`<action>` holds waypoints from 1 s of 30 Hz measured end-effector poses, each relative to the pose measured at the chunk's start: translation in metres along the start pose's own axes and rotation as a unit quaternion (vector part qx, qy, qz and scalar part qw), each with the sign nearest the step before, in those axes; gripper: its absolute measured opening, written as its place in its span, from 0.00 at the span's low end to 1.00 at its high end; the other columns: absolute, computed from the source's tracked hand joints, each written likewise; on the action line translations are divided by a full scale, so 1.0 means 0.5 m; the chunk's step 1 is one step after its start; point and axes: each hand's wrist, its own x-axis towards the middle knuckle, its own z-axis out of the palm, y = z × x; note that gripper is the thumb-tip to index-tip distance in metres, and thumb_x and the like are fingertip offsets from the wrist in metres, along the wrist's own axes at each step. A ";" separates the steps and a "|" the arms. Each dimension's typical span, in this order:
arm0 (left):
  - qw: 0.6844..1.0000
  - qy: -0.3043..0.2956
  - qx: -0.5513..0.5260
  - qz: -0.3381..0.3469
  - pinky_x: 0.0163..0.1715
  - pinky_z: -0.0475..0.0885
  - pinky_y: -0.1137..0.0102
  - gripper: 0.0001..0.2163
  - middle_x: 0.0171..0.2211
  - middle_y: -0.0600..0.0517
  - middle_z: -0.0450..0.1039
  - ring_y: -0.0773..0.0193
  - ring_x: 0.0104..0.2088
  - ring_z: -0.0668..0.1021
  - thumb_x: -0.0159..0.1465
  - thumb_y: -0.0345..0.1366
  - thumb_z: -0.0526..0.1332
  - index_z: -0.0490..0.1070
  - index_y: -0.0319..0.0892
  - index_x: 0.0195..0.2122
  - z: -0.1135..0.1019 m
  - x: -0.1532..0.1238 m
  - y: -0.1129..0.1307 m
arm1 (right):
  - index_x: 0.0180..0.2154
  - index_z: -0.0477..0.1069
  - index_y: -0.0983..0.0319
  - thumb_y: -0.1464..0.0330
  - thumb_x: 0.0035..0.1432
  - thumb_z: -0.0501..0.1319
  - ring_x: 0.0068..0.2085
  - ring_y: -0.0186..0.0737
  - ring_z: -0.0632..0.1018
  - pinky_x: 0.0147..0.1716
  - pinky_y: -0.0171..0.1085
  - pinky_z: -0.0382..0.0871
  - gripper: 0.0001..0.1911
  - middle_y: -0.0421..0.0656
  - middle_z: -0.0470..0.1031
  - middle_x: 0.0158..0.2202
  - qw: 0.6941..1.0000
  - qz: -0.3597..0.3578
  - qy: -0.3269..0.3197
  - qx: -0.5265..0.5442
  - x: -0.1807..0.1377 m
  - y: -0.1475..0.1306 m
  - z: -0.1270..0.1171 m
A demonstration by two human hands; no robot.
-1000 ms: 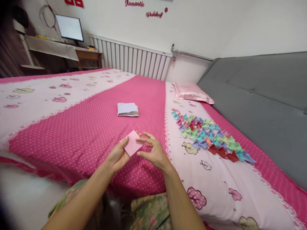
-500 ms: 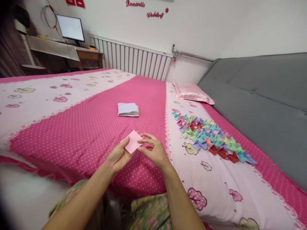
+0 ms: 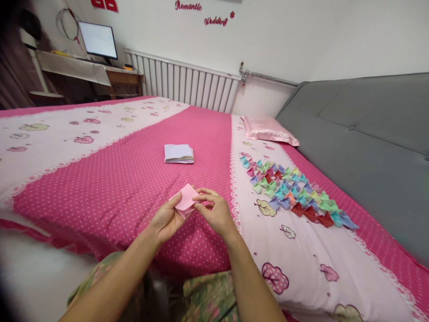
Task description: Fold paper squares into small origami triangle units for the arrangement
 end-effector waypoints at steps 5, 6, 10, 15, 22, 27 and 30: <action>1.000 0.008 0.013 0.014 0.44 0.70 0.70 0.16 0.44 0.39 0.69 0.61 0.42 0.74 0.62 0.31 0.49 0.61 0.29 0.49 0.004 -0.002 -0.009 | 0.35 0.75 0.58 0.73 0.46 0.59 0.47 0.41 0.70 0.38 0.35 0.69 0.12 0.46 0.67 0.46 0.999 -0.005 0.019 -0.047 0.001 0.006 0.008; 1.000 0.000 0.014 0.014 0.45 0.69 0.70 0.16 0.45 0.38 0.69 0.61 0.43 0.73 0.62 0.31 0.49 0.61 0.29 0.49 0.006 -0.004 -0.011 | 0.35 0.74 0.58 0.74 0.46 0.58 0.47 0.40 0.70 0.38 0.34 0.69 0.13 0.45 0.67 0.45 0.999 -0.013 0.014 -0.042 0.002 0.007 0.011; 0.999 -0.041 0.009 0.008 0.48 0.66 0.68 0.17 0.47 0.39 0.67 0.59 0.47 0.71 0.62 0.32 0.48 0.59 0.30 0.51 0.011 -0.009 -0.015 | 0.38 0.74 0.59 0.77 0.46 0.55 0.49 0.41 0.68 0.36 0.32 0.70 0.17 0.45 0.67 0.44 0.999 -0.033 -0.014 -0.002 -0.002 0.002 0.017; 0.999 -0.034 -0.006 0.006 0.50 0.65 0.66 0.17 0.48 0.41 0.67 0.60 0.48 0.70 0.63 0.33 0.46 0.58 0.32 0.52 0.010 -0.010 -0.008 | 0.42 0.71 0.59 0.76 0.45 0.55 0.45 0.39 0.71 0.34 0.32 0.70 0.19 0.45 0.60 0.52 0.999 -0.018 -0.038 -0.002 -0.010 -0.017 0.009; 1.000 -0.018 -0.015 -0.002 0.49 0.66 0.66 0.19 0.46 0.40 0.68 0.60 0.47 0.71 0.63 0.34 0.46 0.57 0.29 0.53 0.011 -0.012 0.004 | 0.43 0.70 0.58 0.73 0.43 0.61 0.51 0.43 0.66 0.38 0.35 0.69 0.20 0.46 0.56 0.55 0.999 -0.018 -0.040 -0.015 -0.010 -0.026 0.000; 1.000 0.000 -0.011 -0.008 0.47 0.67 0.67 0.19 0.47 0.40 0.67 0.61 0.45 0.73 0.63 0.34 0.46 0.56 0.31 0.53 0.015 -0.014 0.009 | 0.42 0.70 0.58 0.72 0.45 0.60 0.50 0.43 0.68 0.37 0.35 0.69 0.18 0.46 0.57 0.55 1.000 -0.012 -0.024 -0.009 -0.008 -0.020 -0.002; 1.000 0.004 -0.020 -0.016 0.47 0.68 0.68 0.19 0.49 0.39 0.66 0.62 0.45 0.73 0.63 0.33 0.46 0.56 0.31 0.53 0.016 -0.014 0.011 | 0.40 0.72 0.59 0.73 0.46 0.58 0.49 0.43 0.68 0.37 0.35 0.69 0.16 0.46 0.60 0.54 1.000 -0.011 0.003 0.000 -0.006 -0.016 -0.002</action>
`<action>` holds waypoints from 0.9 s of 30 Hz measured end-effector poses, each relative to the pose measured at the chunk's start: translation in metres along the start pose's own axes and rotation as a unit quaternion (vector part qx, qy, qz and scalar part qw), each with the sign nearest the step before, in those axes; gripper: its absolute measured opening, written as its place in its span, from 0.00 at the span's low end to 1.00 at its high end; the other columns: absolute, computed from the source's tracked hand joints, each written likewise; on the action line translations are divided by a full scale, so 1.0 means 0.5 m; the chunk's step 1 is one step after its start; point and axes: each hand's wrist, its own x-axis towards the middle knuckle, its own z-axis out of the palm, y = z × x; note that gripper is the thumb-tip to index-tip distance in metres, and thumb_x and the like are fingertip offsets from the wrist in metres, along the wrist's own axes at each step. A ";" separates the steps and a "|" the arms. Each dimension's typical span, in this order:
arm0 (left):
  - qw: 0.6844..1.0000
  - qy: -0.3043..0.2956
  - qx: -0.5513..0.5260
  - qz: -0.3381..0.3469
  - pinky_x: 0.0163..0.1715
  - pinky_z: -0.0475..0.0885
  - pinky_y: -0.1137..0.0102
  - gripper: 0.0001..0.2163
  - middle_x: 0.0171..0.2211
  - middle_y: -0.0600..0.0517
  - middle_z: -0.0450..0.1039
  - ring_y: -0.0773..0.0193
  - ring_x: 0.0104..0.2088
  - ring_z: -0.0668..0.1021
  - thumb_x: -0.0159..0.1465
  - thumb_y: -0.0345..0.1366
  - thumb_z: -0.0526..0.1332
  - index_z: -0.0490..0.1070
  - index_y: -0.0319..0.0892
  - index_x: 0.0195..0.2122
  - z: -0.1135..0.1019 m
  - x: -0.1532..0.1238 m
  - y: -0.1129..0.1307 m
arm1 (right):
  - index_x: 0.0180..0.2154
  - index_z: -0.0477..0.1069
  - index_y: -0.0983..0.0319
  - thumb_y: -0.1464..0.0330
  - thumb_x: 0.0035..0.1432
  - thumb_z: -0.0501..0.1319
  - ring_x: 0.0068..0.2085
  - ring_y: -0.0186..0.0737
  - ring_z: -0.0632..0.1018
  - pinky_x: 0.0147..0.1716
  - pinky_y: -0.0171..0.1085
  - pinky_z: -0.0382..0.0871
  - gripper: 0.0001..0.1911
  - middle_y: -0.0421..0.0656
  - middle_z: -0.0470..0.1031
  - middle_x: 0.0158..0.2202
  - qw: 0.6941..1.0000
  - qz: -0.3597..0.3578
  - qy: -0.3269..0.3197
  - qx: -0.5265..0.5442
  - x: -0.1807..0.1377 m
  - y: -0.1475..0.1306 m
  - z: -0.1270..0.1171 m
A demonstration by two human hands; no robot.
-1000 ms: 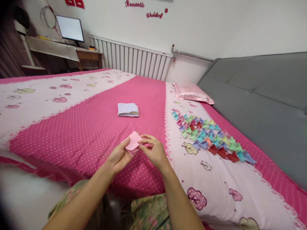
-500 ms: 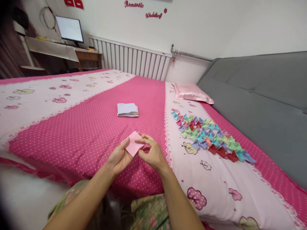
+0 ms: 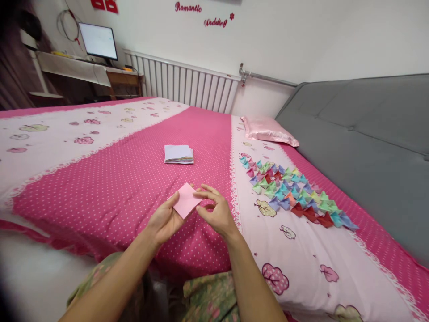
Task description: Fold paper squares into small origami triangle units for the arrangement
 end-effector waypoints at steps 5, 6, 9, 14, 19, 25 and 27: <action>1.000 -0.008 0.002 0.001 0.46 0.68 0.68 0.18 0.49 0.40 0.65 0.61 0.45 0.72 0.63 0.33 0.46 0.57 0.32 0.53 -0.001 0.000 -0.003 | 0.36 0.73 0.58 0.72 0.47 0.59 0.50 0.45 0.67 0.38 0.37 0.69 0.12 0.46 0.62 0.52 1.000 0.003 0.024 0.004 0.001 0.004 0.000; 1.000 -0.012 0.005 0.002 0.46 0.68 0.67 0.18 0.49 0.39 0.65 0.60 0.46 0.72 0.63 0.34 0.46 0.57 0.32 0.53 -0.001 0.000 -0.004 | 0.36 0.73 0.58 0.71 0.47 0.58 0.50 0.45 0.67 0.37 0.37 0.70 0.12 0.46 0.62 0.52 1.000 0.002 0.026 0.004 0.001 0.004 0.000; 1.000 -0.026 0.012 0.001 0.47 0.67 0.65 0.19 0.49 0.38 0.65 0.58 0.47 0.71 0.63 0.34 0.45 0.56 0.31 0.53 -0.002 0.000 -0.006 | 0.36 0.74 0.58 0.71 0.47 0.58 0.48 0.43 0.69 0.36 0.37 0.70 0.11 0.46 0.61 0.53 1.000 -0.001 0.022 -0.010 0.000 0.004 0.003; 0.999 -0.045 0.008 0.006 0.49 0.65 0.69 0.19 0.48 0.38 0.66 0.60 0.48 0.70 0.63 0.34 0.45 0.56 0.29 0.53 -0.002 0.000 -0.014 | 0.35 0.74 0.56 0.73 0.45 0.60 0.48 0.43 0.69 0.39 0.39 0.69 0.13 0.45 0.60 0.53 0.998 -0.029 0.019 -0.053 -0.001 0.006 0.020; 0.996 -0.088 0.011 -0.008 0.48 0.66 0.68 0.18 0.45 0.40 0.69 0.60 0.45 0.72 0.63 0.35 0.46 0.59 0.29 0.51 0.000 -0.003 -0.025 | 0.32 0.75 0.56 0.75 0.43 0.61 0.50 0.42 0.67 0.47 0.40 0.64 0.12 0.43 0.62 0.52 0.997 -0.029 0.048 -0.049 0.001 0.013 0.033; 0.992 -0.124 -0.007 -0.009 0.48 0.66 0.64 0.18 0.40 0.41 0.72 0.57 0.45 0.72 0.60 0.35 0.49 0.62 0.29 0.48 -0.001 -0.012 -0.021 | 0.31 0.75 0.59 0.63 0.45 0.63 0.50 0.45 0.67 0.44 0.42 0.64 0.09 0.47 0.67 0.47 0.995 -0.007 0.095 -0.020 0.002 0.014 0.033; 0.992 -0.123 0.001 -0.010 0.48 0.66 0.64 0.17 0.39 0.42 0.72 0.57 0.44 0.73 0.57 0.29 0.50 0.62 0.29 0.48 -0.003 -0.013 -0.021 | 0.29 0.75 0.60 0.63 0.47 0.62 0.49 0.45 0.68 0.43 0.41 0.64 0.09 0.48 0.69 0.45 0.994 -0.013 0.108 -0.023 0.001 0.010 0.033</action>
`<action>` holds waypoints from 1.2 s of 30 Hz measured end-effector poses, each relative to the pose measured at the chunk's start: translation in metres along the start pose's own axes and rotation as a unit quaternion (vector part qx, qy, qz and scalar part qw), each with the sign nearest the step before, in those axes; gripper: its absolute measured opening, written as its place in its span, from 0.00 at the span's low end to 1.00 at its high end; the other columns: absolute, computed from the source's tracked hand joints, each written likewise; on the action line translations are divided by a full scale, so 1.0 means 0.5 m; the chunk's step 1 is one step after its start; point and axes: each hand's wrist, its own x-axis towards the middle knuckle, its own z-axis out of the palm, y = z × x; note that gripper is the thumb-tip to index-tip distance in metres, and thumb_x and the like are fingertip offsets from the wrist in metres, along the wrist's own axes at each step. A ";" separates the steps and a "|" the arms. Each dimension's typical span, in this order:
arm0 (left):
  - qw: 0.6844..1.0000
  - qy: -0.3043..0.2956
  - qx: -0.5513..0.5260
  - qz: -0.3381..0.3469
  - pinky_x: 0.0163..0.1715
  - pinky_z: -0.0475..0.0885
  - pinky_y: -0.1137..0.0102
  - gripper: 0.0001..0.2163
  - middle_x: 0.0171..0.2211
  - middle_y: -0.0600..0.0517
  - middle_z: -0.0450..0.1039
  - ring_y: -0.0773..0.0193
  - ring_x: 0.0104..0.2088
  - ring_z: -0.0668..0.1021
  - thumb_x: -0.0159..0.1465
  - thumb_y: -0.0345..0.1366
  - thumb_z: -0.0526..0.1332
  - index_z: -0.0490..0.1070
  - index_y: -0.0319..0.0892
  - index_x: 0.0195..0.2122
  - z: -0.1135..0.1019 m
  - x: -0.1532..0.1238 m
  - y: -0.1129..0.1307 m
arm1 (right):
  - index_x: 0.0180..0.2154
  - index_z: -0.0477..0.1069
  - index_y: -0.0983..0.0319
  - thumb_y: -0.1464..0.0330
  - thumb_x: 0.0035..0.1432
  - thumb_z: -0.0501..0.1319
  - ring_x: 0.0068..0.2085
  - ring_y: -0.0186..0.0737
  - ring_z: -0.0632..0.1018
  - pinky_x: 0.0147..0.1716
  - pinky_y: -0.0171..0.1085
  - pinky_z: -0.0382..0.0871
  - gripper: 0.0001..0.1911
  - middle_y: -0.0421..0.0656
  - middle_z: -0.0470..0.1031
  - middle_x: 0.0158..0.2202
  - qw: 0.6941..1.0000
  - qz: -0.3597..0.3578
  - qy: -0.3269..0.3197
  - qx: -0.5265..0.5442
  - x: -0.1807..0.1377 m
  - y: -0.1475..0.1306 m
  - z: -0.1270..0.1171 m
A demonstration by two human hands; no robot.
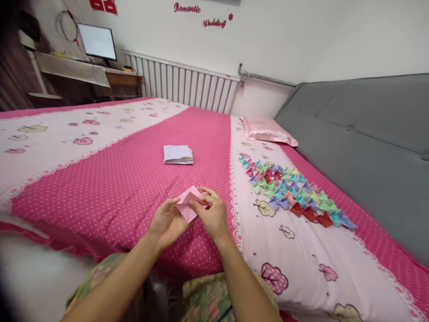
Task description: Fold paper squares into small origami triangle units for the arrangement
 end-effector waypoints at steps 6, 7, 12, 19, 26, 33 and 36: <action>0.998 0.025 0.065 0.011 0.48 0.66 0.67 0.19 0.38 0.43 0.73 0.61 0.42 0.74 0.54 0.20 0.50 0.63 0.30 0.48 0.001 0.004 -0.011 | 0.28 0.74 0.61 0.63 0.50 0.59 0.46 0.44 0.70 0.43 0.41 0.64 0.09 0.48 0.71 0.41 0.999 -0.026 0.027 -0.037 -0.004 -0.017 0.001; 0.997 0.023 0.073 0.017 0.48 0.66 0.67 0.17 0.39 0.42 0.73 0.60 0.43 0.74 0.55 0.21 0.51 0.63 0.30 0.47 0.001 0.005 -0.013 | 0.28 0.73 0.61 0.63 0.50 0.58 0.46 0.44 0.70 0.43 0.41 0.64 0.09 0.48 0.71 0.41 0.998 -0.028 0.032 -0.043 -0.005 -0.019 0.001; 0.995 0.020 0.089 0.040 0.49 0.66 0.66 0.14 0.42 0.40 0.71 0.57 0.46 0.71 0.59 0.27 0.53 0.64 0.30 0.47 0.000 0.009 -0.017 | 0.28 0.71 0.62 0.63 0.51 0.58 0.45 0.43 0.70 0.43 0.40 0.64 0.09 0.48 0.71 0.41 0.997 -0.030 0.050 -0.056 -0.006 -0.020 0.003; 0.995 0.036 0.078 0.055 0.49 0.66 0.65 0.15 0.43 0.39 0.70 0.56 0.47 0.71 0.60 0.33 0.52 0.64 0.31 0.47 -0.007 0.014 -0.015 | 0.26 0.64 0.62 0.62 0.49 0.59 0.41 0.41 0.72 0.36 0.36 0.66 0.10 0.47 0.71 0.40 0.997 -0.001 0.067 -0.021 -0.010 -0.013 0.009; 0.992 0.076 0.080 0.062 0.47 0.67 0.67 0.16 0.42 0.40 0.71 0.58 0.45 0.73 0.60 0.35 0.52 0.64 0.31 0.46 -0.008 0.016 -0.015 | 0.29 0.60 0.61 0.61 0.43 0.64 0.31 0.36 0.73 0.28 0.33 0.66 0.15 0.42 0.71 0.31 0.993 0.040 0.112 0.011 -0.010 -0.005 0.015; 0.980 0.101 0.144 0.089 0.43 0.69 0.69 0.13 0.38 0.44 0.74 0.60 0.41 0.74 0.58 0.38 0.55 0.69 0.34 0.40 -0.018 0.019 -0.015 | 0.34 0.67 0.64 0.62 0.43 0.64 0.30 0.36 0.73 0.29 0.34 0.67 0.16 0.43 0.72 0.31 0.987 0.104 0.047 0.109 -0.007 -0.004 0.015; 0.976 0.098 0.170 0.092 0.40 0.69 0.70 0.14 0.35 0.45 0.74 0.60 0.38 0.75 0.57 0.40 0.56 0.71 0.35 0.37 -0.024 0.018 -0.015 | 0.31 0.69 0.65 0.62 0.43 0.64 0.28 0.35 0.73 0.28 0.34 0.67 0.14 0.42 0.73 0.28 0.975 0.132 0.007 0.180 -0.008 -0.006 0.016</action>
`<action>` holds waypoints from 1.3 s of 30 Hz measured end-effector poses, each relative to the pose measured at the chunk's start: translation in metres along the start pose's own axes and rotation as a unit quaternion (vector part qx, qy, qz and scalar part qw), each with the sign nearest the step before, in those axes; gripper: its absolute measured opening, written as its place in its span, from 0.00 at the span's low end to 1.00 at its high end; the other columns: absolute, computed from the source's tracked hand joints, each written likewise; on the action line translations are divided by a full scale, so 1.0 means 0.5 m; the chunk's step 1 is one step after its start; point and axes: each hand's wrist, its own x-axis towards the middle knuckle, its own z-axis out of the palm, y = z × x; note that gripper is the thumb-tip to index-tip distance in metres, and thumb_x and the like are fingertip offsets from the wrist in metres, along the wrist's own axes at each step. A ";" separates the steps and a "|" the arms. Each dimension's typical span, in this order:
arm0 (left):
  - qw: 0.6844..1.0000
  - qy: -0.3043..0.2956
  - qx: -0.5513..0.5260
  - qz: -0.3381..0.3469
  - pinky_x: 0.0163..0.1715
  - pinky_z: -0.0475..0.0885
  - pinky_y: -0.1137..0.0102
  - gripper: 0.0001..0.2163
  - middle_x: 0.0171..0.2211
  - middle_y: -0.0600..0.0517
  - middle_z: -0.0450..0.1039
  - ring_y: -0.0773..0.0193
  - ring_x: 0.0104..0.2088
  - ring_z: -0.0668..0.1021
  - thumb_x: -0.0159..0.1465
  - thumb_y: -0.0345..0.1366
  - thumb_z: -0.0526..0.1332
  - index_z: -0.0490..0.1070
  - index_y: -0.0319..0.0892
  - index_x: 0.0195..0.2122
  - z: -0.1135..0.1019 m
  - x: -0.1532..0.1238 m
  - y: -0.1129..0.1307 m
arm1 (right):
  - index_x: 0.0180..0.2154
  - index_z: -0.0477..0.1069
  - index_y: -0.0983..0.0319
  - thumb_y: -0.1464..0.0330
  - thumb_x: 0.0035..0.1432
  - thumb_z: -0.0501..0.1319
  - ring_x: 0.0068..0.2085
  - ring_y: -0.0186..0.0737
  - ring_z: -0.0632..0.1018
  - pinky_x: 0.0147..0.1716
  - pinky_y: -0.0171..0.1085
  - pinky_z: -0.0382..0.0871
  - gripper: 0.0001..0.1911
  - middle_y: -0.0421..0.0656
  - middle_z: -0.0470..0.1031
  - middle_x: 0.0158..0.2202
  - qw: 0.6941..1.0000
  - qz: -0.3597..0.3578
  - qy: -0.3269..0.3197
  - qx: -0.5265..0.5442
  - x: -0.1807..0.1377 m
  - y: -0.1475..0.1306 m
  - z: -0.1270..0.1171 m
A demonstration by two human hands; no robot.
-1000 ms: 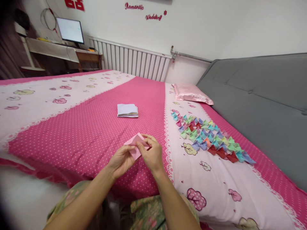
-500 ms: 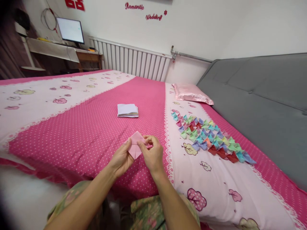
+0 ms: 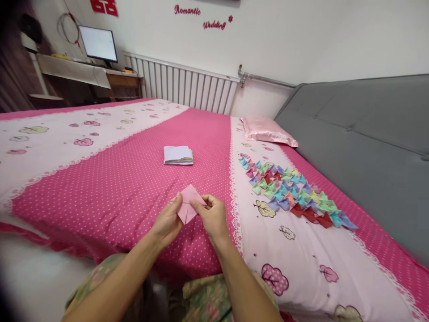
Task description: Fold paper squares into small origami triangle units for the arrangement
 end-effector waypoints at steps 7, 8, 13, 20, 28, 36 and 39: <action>0.995 0.025 0.081 0.043 0.28 0.68 0.74 0.13 0.27 0.47 0.74 0.66 0.27 0.74 0.54 0.41 0.59 0.72 0.34 0.32 -0.008 0.002 0.008 | 0.25 0.71 0.66 0.61 0.44 0.63 0.21 0.30 0.68 0.22 0.30 0.62 0.13 0.38 0.70 0.20 0.999 -0.005 0.027 -0.021 0.004 -0.002 -0.009; 0.993 0.038 0.103 0.051 0.26 0.68 0.75 0.13 0.25 0.47 0.74 0.67 0.25 0.74 0.53 0.41 0.60 0.73 0.33 0.31 -0.010 0.003 0.010 | 0.25 0.71 0.66 0.61 0.44 0.63 0.21 0.29 0.68 0.22 0.30 0.62 0.12 0.38 0.70 0.20 0.999 -0.004 0.031 -0.022 0.005 -0.003 -0.011; 0.978 0.075 0.180 0.071 0.26 0.68 0.73 0.15 0.22 0.48 0.73 0.68 0.23 0.73 0.51 0.42 0.61 0.73 0.32 0.27 -0.022 0.005 0.024 | 0.29 0.73 0.66 0.63 0.46 0.62 0.21 0.29 0.69 0.22 0.30 0.63 0.11 0.39 0.72 0.21 0.999 0.012 0.032 -0.018 0.009 -0.010 -0.019; 0.975 0.107 0.181 0.066 0.22 0.66 0.74 0.16 0.19 0.49 0.72 0.69 0.19 0.71 0.50 0.45 0.61 0.73 0.33 0.24 -0.015 0.007 0.020 | 0.39 0.72 0.64 0.65 0.47 0.61 0.21 0.29 0.69 0.23 0.31 0.66 0.16 0.39 0.73 0.24 0.999 0.007 0.026 -0.031 0.015 -0.014 -0.027; 0.973 0.087 0.203 0.067 0.25 0.68 0.72 0.16 0.21 0.48 0.73 0.67 0.21 0.73 0.52 0.45 0.59 0.72 0.34 0.26 -0.019 0.004 0.029 | 0.39 0.72 0.61 0.66 0.52 0.56 0.25 0.32 0.72 0.26 0.33 0.68 0.13 0.42 0.75 0.33 0.993 -0.064 0.000 -0.103 0.015 -0.015 -0.032; 0.957 0.032 0.282 0.062 0.23 0.68 0.72 0.17 0.18 0.50 0.71 0.67 0.19 0.72 0.52 0.47 0.58 0.73 0.35 0.24 -0.014 -0.004 0.020 | 0.33 0.74 0.61 0.67 0.46 0.63 0.36 0.40 0.75 0.38 0.39 0.68 0.09 0.43 0.76 0.34 0.989 -0.102 -0.031 -0.103 0.009 -0.017 -0.028; 0.954 0.018 0.296 0.055 0.22 0.68 0.73 0.17 0.18 0.50 0.71 0.68 0.19 0.72 0.53 0.47 0.58 0.73 0.35 0.24 -0.013 -0.004 0.016 | 0.31 0.75 0.62 0.67 0.45 0.63 0.35 0.40 0.75 0.38 0.38 0.68 0.08 0.43 0.77 0.32 0.992 -0.082 -0.023 -0.097 0.010 -0.017 -0.029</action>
